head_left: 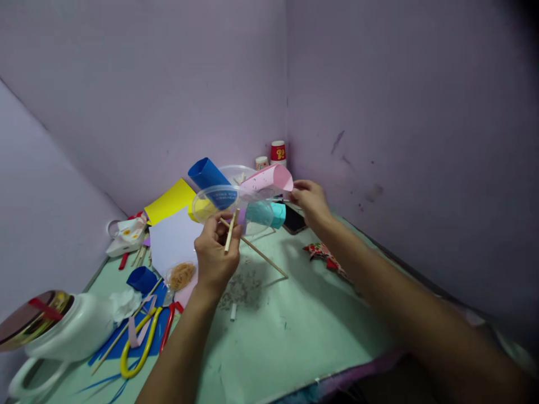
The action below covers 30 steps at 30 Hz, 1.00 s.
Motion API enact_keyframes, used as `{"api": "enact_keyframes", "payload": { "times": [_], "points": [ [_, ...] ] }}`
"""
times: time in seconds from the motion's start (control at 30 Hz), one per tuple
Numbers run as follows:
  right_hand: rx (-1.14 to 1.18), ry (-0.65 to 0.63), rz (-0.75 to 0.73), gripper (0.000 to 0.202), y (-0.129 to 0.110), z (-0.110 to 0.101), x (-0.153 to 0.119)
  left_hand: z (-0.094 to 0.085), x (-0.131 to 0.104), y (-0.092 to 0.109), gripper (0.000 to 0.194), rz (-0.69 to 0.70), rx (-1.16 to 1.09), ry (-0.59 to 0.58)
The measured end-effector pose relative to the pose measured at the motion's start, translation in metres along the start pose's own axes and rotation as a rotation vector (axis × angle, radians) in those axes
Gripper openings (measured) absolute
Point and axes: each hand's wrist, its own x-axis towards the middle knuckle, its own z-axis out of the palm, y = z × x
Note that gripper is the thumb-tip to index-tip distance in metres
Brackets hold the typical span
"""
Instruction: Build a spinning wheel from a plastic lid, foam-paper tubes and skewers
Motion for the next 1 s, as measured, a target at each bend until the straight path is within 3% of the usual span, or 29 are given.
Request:
{"api": "enact_keyframes", "payload": {
  "times": [0.1, 0.17, 0.23, 0.3, 0.47, 0.63, 0.73, 0.87, 1.0],
  "points": [
    [0.018, -0.017, 0.021, 0.007, 0.0, -0.03, -0.055, -0.001, 0.0, 0.001, 0.021, 0.01, 0.002, -0.011],
    [-0.071, -0.237, 0.023, 0.008, 0.001, -0.041, -0.093, -0.002, -0.001, 0.001, 0.022, 0.01, -0.013, -0.016],
    [-0.167, -0.332, -0.029, 0.01, 0.0, -0.039, -0.119, -0.002, -0.001, 0.0, 0.022, 0.002, -0.017, -0.011],
    [-0.216, -0.348, -0.146, 0.01, -0.006, -0.03, -0.13, -0.002, -0.001, 0.0, 0.022, -0.007, -0.008, -0.015],
    [-0.159, -0.128, -0.49, 0.006, -0.038, -0.008, -0.119, -0.003, -0.003, 0.0, 0.023, -0.034, -0.021, -0.042],
    [-0.174, 0.142, -0.723, 0.009, -0.067, -0.017, -0.093, -0.003, -0.004, 0.003, 0.026, -0.025, 0.009, -0.036],
    [-0.262, 0.221, -0.95, 0.018, -0.088, -0.024, -0.074, -0.003, -0.003, 0.004, 0.025, -0.002, 0.047, -0.028],
    [-0.388, 0.062, -1.236, 0.025, -0.107, -0.021, -0.063, -0.002, -0.005, 0.003, 0.029, -0.006, 0.053, -0.009],
    [-0.538, -0.247, -1.292, 0.035, -0.109, -0.008, -0.072, -0.001, -0.006, 0.002, 0.03, 0.009, 0.086, 0.017]
  ]
}}
